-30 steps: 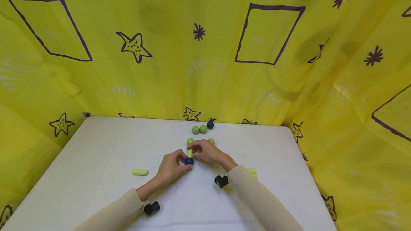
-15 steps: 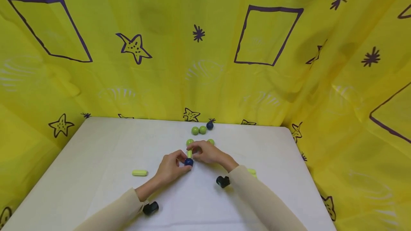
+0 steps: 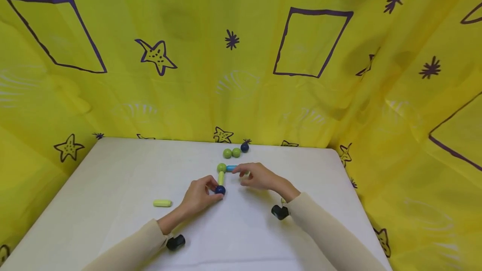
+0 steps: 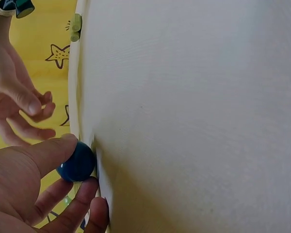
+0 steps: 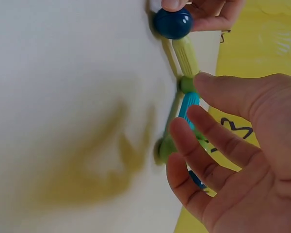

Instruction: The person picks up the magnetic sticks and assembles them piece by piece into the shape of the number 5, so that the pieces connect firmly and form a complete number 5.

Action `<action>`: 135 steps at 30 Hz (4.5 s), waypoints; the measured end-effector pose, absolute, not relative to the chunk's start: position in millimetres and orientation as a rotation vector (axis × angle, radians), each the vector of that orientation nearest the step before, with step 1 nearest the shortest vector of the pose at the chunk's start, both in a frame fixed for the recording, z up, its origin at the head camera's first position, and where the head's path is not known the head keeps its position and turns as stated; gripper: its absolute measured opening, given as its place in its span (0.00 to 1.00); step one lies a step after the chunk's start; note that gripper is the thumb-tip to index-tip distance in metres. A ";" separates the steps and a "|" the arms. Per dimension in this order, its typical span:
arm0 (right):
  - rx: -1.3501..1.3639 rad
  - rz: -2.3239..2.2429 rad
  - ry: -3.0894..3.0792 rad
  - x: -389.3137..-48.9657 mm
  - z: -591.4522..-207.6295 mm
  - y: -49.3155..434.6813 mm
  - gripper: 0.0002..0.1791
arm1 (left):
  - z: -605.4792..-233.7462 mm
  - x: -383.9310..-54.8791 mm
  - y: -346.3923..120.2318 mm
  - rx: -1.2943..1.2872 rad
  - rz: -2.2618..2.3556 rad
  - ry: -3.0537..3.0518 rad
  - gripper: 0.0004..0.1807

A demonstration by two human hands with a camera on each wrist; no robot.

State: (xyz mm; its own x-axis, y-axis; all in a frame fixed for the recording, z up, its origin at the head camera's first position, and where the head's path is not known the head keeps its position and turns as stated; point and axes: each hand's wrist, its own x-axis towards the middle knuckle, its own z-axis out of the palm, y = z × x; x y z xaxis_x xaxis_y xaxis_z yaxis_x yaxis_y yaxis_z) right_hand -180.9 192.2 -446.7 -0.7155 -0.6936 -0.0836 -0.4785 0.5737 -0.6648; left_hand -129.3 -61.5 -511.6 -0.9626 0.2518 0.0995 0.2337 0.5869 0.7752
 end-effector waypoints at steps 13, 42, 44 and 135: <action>-0.860 -0.784 2.467 -159.2 -437.7 255.1 0.21 | -508.3 -130.6 -63.6 0.415 1.353 2.754 0.14; -0.762 -0.764 2.378 -144.1 -452.1 320.0 0.17 | -508.5 -137.4 -71.1 0.428 1.365 2.733 0.13; -0.776 -0.763 2.380 -143.9 -452.3 320.0 0.16 | -508.6 -137.2 -71.0 0.429 1.365 2.737 0.13; -0.949 -0.844 2.302 -195.7 -465.6 175.6 0.12 | -506.5 -137.9 -74.9 0.482 1.360 2.744 0.13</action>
